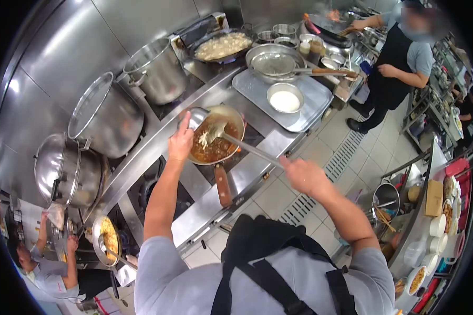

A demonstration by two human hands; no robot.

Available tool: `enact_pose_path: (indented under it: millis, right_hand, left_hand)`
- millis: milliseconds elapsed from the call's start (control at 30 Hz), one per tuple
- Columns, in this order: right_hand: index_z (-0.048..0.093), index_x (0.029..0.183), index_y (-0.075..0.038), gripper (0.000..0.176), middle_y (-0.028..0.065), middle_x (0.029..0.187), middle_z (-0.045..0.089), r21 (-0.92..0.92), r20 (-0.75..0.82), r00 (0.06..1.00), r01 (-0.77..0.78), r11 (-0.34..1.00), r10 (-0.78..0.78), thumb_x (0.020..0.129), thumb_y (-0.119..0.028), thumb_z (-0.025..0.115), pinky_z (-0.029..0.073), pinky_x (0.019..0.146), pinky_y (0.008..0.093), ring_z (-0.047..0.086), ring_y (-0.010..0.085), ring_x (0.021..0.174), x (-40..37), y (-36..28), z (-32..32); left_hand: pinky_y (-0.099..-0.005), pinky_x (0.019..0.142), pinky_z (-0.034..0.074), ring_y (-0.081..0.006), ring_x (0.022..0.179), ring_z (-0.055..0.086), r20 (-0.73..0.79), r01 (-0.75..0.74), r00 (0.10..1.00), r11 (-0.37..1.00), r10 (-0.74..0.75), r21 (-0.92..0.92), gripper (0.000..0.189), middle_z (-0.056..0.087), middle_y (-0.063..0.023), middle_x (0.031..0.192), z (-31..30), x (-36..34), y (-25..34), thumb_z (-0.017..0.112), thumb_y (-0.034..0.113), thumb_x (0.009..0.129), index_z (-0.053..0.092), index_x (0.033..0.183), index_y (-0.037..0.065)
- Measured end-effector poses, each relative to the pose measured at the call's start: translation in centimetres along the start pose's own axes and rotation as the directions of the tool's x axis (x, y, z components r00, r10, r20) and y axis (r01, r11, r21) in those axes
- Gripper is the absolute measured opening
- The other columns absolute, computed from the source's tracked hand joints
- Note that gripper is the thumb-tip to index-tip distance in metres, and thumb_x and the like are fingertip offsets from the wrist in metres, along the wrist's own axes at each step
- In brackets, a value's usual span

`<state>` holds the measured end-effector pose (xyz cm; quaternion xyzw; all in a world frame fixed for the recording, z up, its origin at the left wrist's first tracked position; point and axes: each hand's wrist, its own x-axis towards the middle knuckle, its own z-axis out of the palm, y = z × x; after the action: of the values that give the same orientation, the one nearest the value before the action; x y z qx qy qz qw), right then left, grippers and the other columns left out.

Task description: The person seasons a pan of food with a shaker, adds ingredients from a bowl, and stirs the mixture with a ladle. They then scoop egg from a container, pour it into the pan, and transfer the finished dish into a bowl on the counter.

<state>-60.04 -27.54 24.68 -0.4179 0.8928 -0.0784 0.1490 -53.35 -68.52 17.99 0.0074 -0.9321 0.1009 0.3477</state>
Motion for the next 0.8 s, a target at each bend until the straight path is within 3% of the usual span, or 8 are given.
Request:
enact_pose_path:
  millis: [233,367,467,567,600,633,733,800]
  right_hand:
    - [0.047,0.127,-0.003,0.044,0.0242,0.091,0.063,0.295,-0.110,0.992,0.098,0.951,-0.068,0.086,-0.016,0.057,0.048,0.080,0.0476,0.059,0.0419,0.093,1.0,0.8,1.9]
    - [0.051,0.118,-0.001,0.038,0.0251,0.091,0.063,0.440,-0.091,0.994,0.094,0.893,-0.059,0.085,-0.017,0.058,0.046,0.081,0.0484,0.057,0.0447,0.093,2.9,-0.1,1.7]
    - [0.051,0.109,0.001,0.030,0.0231,0.082,0.063,0.431,-0.011,1.000,-0.007,0.902,0.013,0.087,-0.019,0.057,0.050,0.070,0.0456,0.063,0.0388,0.081,5.6,-1.4,3.9]
    - [0.052,0.100,0.000,0.025,0.0138,0.070,0.058,0.743,0.193,0.981,-0.155,0.651,0.014,0.091,-0.023,0.055,0.049,0.052,0.0372,0.062,0.0249,0.061,6.8,-3.0,7.4]
    - [0.052,0.103,-0.001,0.026,0.0083,0.067,0.053,0.901,0.335,0.942,-0.314,0.300,-0.021,0.093,-0.024,0.053,0.045,0.046,0.0313,0.055,0.0177,0.055,6.6,-3.8,8.1]
    - [0.053,0.106,-0.002,0.027,0.0027,0.064,0.048,0.883,0.451,0.886,-0.460,-0.092,-0.107,0.095,-0.026,0.051,0.040,0.041,0.0254,0.049,0.0106,0.049,6.6,-4.5,8.5]
    - [0.053,0.112,-0.003,0.028,-0.0008,0.065,0.045,0.438,0.472,0.759,-0.643,-0.628,-0.448,0.097,-0.028,0.048,0.035,0.039,0.0226,0.039,0.0088,0.045,6.1,-4.8,8.2]
    - [0.052,0.116,-0.005,0.030,-0.0018,0.067,0.043,0.384,0.466,0.741,-0.662,-0.644,-0.483,0.098,-0.028,0.047,0.034,0.039,0.0211,0.036,0.0069,0.045,5.3,-5.4,7.3]
  left_hand:
    - [-0.0324,0.064,0.051,-0.0279,0.072,0.065,-0.312,0.369,0.843,0.892,-0.439,-0.259,0.005,0.058,-0.0126,0.126,-7.6,-1.2,0.3,0.056,0.000,0.074,0.053,0.070,0.000]
    - [-0.0287,0.072,0.048,-0.0172,0.079,0.063,-0.175,0.662,0.413,0.427,-0.894,-0.617,0.015,0.065,-0.0130,0.108,-9.8,-10.9,2.4,0.052,0.001,0.079,0.061,0.088,-0.005]
    - [-0.0242,0.058,0.045,-0.0092,0.066,0.056,0.044,0.526,0.109,0.020,-0.993,-0.850,0.017,0.062,-0.0038,0.078,-11.0,-16.9,6.7,0.051,0.006,0.083,0.061,0.093,-0.003]
    - [-0.0189,0.044,0.032,-0.0027,0.052,0.045,0.248,0.505,-0.041,-0.234,-0.968,-0.831,0.007,0.056,0.0014,0.068,-11.9,-22.5,9.2,0.053,0.007,0.084,0.058,0.086,0.004]
    - [-0.0185,0.042,0.026,-0.0008,0.049,0.040,0.252,0.476,-0.091,-0.265,-0.963,-0.839,0.003,0.054,0.0034,0.066,-12.0,-23.3,10.1,0.054,0.007,0.083,0.056,0.081,0.007]
    - [-0.0182,0.039,0.020,0.0011,0.045,0.035,0.256,0.448,-0.140,-0.292,-0.956,-0.845,0.007,0.052,0.0054,0.064,-12.1,-23.9,10.6,0.054,0.007,0.083,0.053,0.077,0.010]
    - [-0.0179,0.039,0.022,0.0008,0.045,0.036,0.289,0.343,-0.176,-0.334,-0.941,-0.878,0.011,0.053,0.0060,0.065,-12.6,-25.2,11.5,0.056,0.006,0.083,0.051,0.075,0.013]
    - [-0.0179,0.040,0.022,0.0006,0.046,0.036,0.290,0.341,-0.190,-0.340,-0.938,-0.877,0.010,0.052,0.0055,0.065,-12.9,-25.5,11.4,0.056,0.006,0.083,0.051,0.076,0.012]
